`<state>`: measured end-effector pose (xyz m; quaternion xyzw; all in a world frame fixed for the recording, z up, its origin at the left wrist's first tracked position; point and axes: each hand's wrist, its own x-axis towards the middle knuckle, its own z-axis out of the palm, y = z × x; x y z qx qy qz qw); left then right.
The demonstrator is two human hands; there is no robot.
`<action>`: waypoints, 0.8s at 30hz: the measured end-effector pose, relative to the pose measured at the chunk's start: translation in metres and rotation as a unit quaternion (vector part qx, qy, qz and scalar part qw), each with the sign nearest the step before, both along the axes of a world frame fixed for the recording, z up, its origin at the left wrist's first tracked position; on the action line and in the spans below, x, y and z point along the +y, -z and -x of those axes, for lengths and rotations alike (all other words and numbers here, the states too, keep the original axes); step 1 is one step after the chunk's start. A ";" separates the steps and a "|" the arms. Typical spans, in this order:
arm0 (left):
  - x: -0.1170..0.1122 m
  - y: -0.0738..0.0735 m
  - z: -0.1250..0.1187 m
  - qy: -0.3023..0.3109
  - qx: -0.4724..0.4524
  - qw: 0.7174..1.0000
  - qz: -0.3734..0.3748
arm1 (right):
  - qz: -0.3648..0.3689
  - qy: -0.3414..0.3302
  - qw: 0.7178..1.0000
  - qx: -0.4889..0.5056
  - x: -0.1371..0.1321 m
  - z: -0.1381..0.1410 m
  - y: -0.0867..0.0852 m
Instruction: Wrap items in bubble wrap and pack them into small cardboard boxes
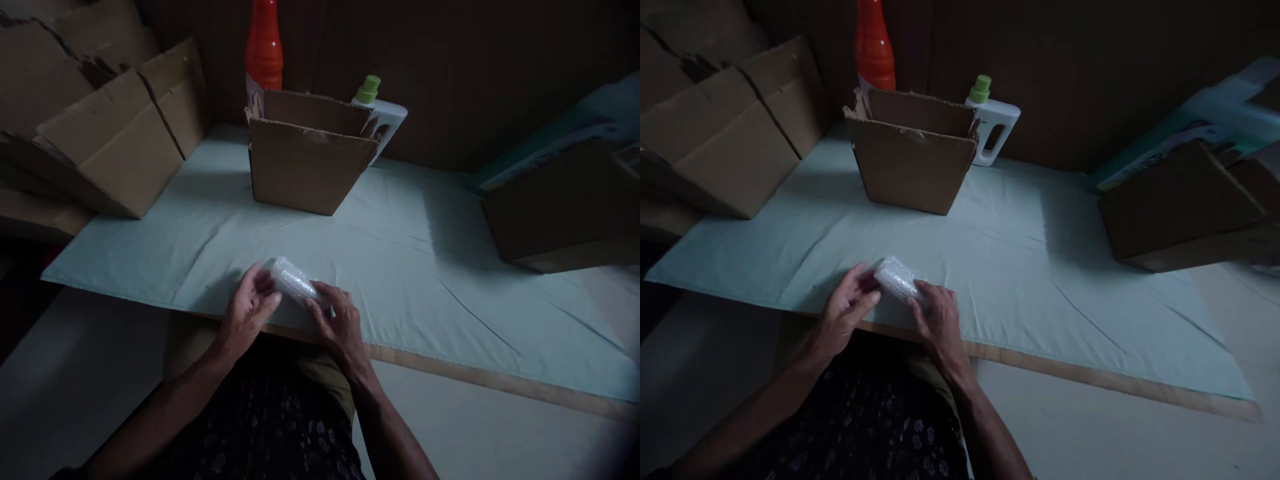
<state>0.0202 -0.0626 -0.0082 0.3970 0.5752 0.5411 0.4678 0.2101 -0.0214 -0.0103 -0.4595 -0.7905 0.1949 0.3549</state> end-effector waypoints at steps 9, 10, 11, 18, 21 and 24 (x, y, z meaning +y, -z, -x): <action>-0.004 0.003 -0.013 0.035 -0.187 0.981 0.035 | 0.080 -0.037 0.994 0.062 -0.012 -0.002 -0.005; -0.004 0.003 -0.014 0.034 -0.194 0.980 0.036 | 0.086 -0.032 0.993 0.074 -0.011 -0.004 -0.004; -0.003 0.004 -0.014 0.034 -0.199 0.979 0.037 | 0.100 -0.031 0.990 0.090 -0.011 -0.006 -0.004; 0.003 0.000 -0.017 0.084 -0.113 0.989 0.049 | 0.241 -0.100 0.957 0.127 0.001 -0.007 -0.009; 0.014 -0.013 -0.004 0.111 0.054 0.992 0.012 | 0.229 -0.090 0.965 0.093 0.008 -0.011 -0.015; 0.047 -0.041 0.017 0.053 0.270 0.949 -0.152 | 0.206 -0.085 0.972 0.068 0.016 -0.022 -0.024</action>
